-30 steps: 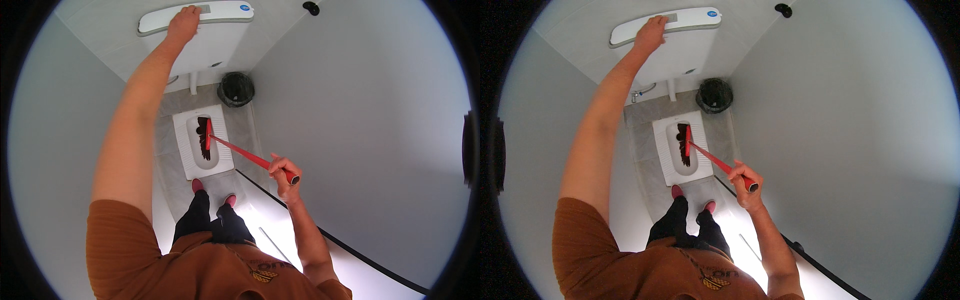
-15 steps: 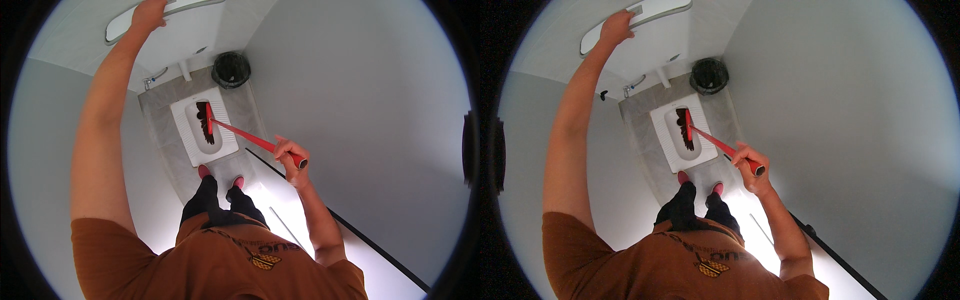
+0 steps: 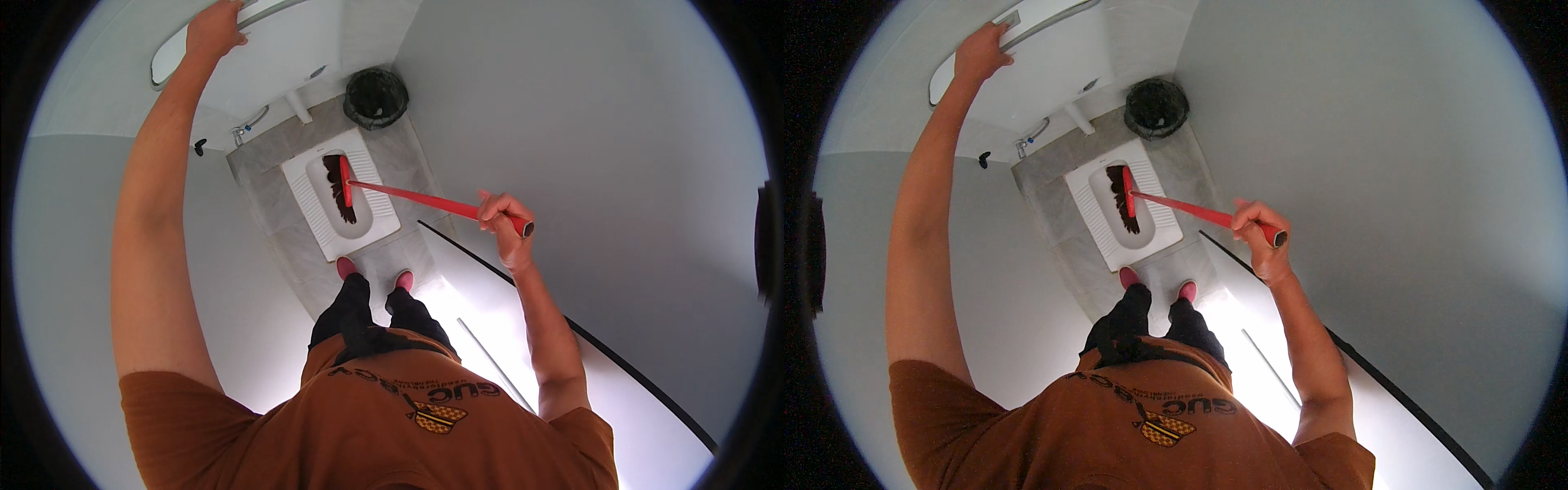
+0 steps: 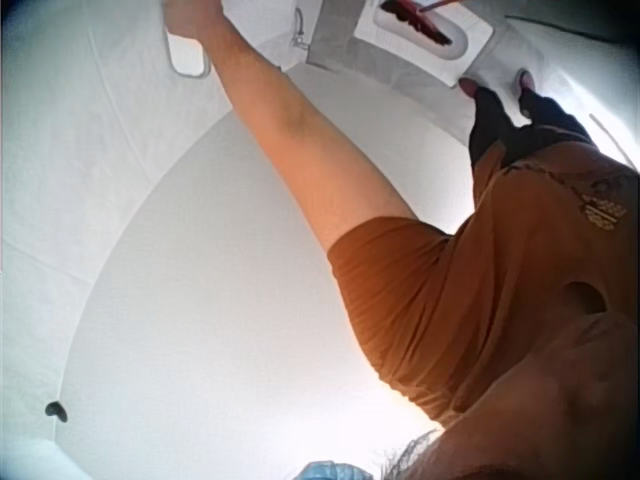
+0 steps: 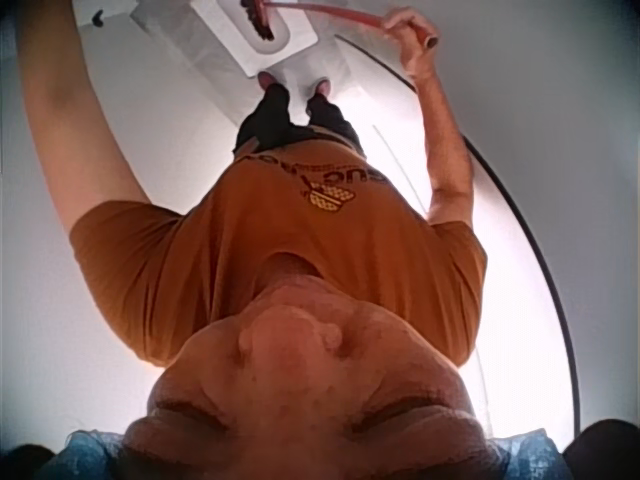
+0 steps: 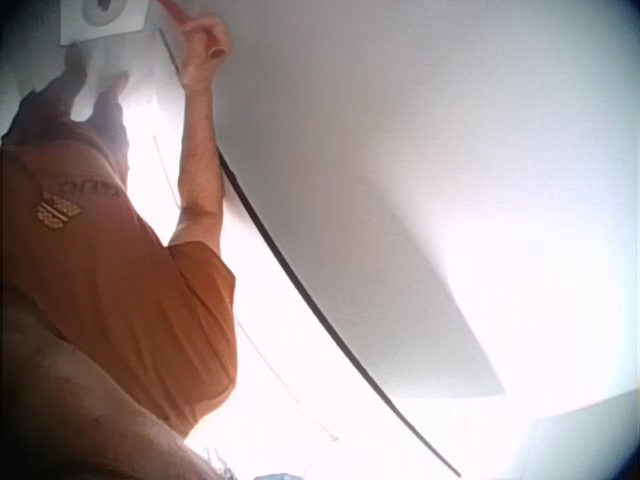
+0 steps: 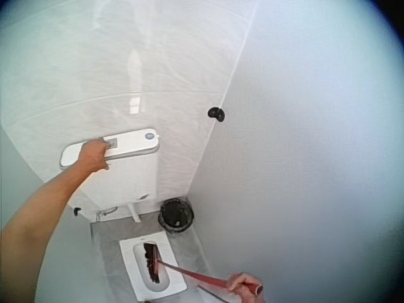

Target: The person sweeps the floor of a public restroom using a red broom. They clean the area around a squat toilet and the surrounding tiled floor, moving the broom back and forth to gather debris.

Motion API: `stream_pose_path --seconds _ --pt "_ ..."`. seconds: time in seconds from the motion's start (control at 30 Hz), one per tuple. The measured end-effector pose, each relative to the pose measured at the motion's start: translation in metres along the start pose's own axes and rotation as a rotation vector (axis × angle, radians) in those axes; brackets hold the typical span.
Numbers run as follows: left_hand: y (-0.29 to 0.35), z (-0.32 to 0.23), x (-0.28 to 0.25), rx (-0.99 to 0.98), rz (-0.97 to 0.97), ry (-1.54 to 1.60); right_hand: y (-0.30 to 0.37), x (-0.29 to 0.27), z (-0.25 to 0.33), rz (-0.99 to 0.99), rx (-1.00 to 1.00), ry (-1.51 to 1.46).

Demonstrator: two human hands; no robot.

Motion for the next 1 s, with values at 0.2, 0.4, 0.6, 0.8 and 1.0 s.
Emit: stream_pose_path --seconds 0.2,0.4,0.6,0.8,1.0 --pt "-0.011 0.005 -0.001 0.009 -0.016 -0.059 -0.007 -0.004 -0.008 0.026 -0.03 -0.013" --pt "-0.019 0.009 -0.002 0.011 -0.005 -0.121 -0.012 -0.003 -0.01 0.018 -0.037 -0.052" --pt "-0.01 -0.017 -0.041 0.002 -0.083 -0.078 -0.014 -0.007 -0.018 0.01 -0.041 -0.029" --pt "0.003 -0.016 -0.044 -0.044 -0.191 0.0 -0.016 -0.008 -0.02 0.054 -0.061 -0.039" --pt "0.028 -0.032 -0.032 -0.089 -0.52 -0.259 -0.021 -0.016 -0.031 0.092 -0.076 -0.04"
Point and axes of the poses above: each hand's wrist, its own y-axis away from the middle knuckle, its own x-axis out of the palm, z = x × y, the point moved 7 cm from there along -y, towards the middle knuckle, and after that the axes turned 10 degrees about -y, right-handed, at the moved point
